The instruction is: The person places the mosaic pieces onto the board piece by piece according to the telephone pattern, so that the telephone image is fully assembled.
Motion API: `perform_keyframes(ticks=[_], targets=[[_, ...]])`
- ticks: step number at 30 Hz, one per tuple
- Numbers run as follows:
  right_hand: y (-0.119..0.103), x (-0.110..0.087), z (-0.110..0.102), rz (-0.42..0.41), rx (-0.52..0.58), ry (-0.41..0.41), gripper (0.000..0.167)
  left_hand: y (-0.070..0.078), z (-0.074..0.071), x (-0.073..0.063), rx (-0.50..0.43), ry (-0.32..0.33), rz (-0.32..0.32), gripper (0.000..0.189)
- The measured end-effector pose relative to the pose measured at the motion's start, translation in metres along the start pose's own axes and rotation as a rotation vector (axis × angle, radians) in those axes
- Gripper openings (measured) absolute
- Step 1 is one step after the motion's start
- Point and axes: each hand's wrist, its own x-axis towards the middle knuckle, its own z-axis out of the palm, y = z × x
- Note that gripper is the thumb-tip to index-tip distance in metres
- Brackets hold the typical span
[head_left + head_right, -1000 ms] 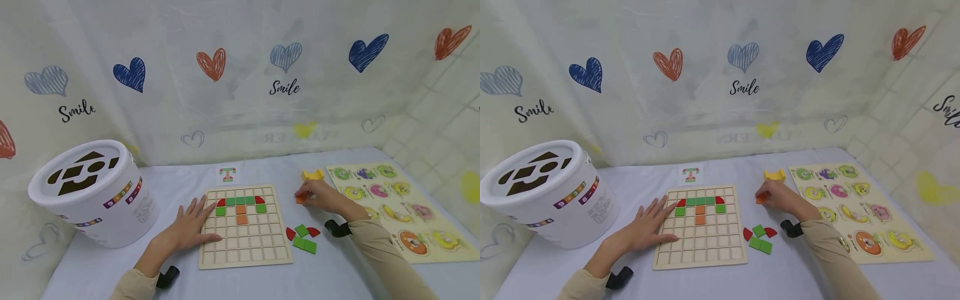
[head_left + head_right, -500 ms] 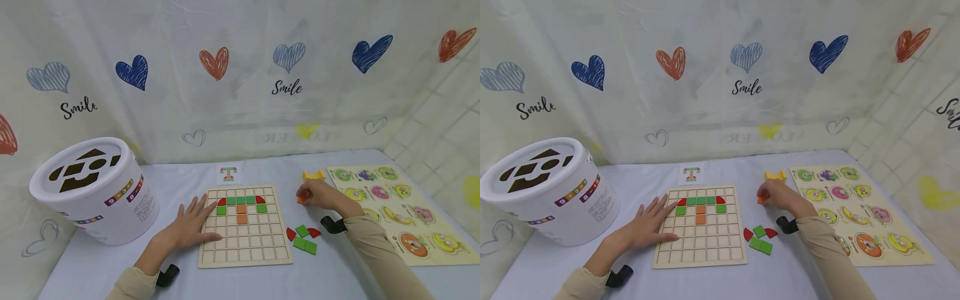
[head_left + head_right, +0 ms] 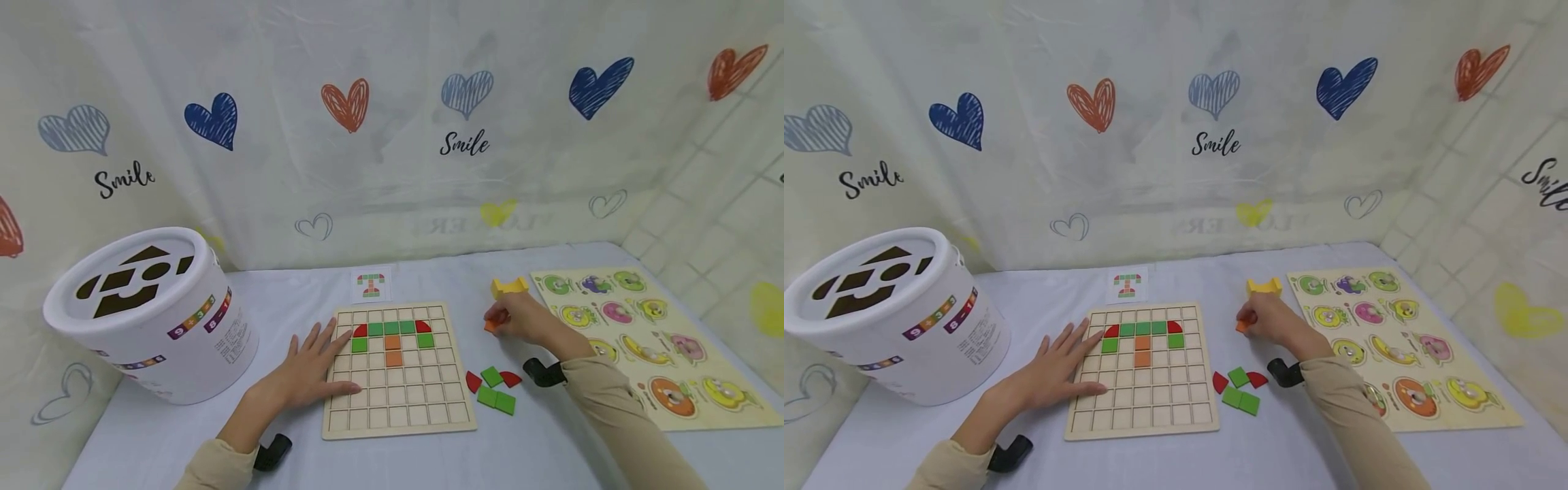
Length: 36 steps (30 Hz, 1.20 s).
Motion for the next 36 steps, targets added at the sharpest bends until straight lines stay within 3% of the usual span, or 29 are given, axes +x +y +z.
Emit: perform_keyframes(ticks=[11, 23, 28, 36], targets=[[0.001, -0.002, 0.002, 0.016, 0.024, -0.02, 0.023, 0.006, -0.005, -0.004, 0.008, -0.043, -0.012, 0.102], [0.003, 0.001, -0.007, 0.017, 0.049, -0.045, 0.014, 0.002, -0.003, 0.001, 0.02, -0.027, -0.019, 0.102], [0.008, -0.001, -0.004, -0.042, 0.093, -0.04, 0.009, 0.004, -0.004, 0.001, 0.027, -0.023, -0.01, 0.101], [0.007, 0.002, 0.005, -0.192, 0.056, 0.075, 0.007, 0.004, -0.004, -0.001, 0.017, -0.029, -0.009, 0.101]])
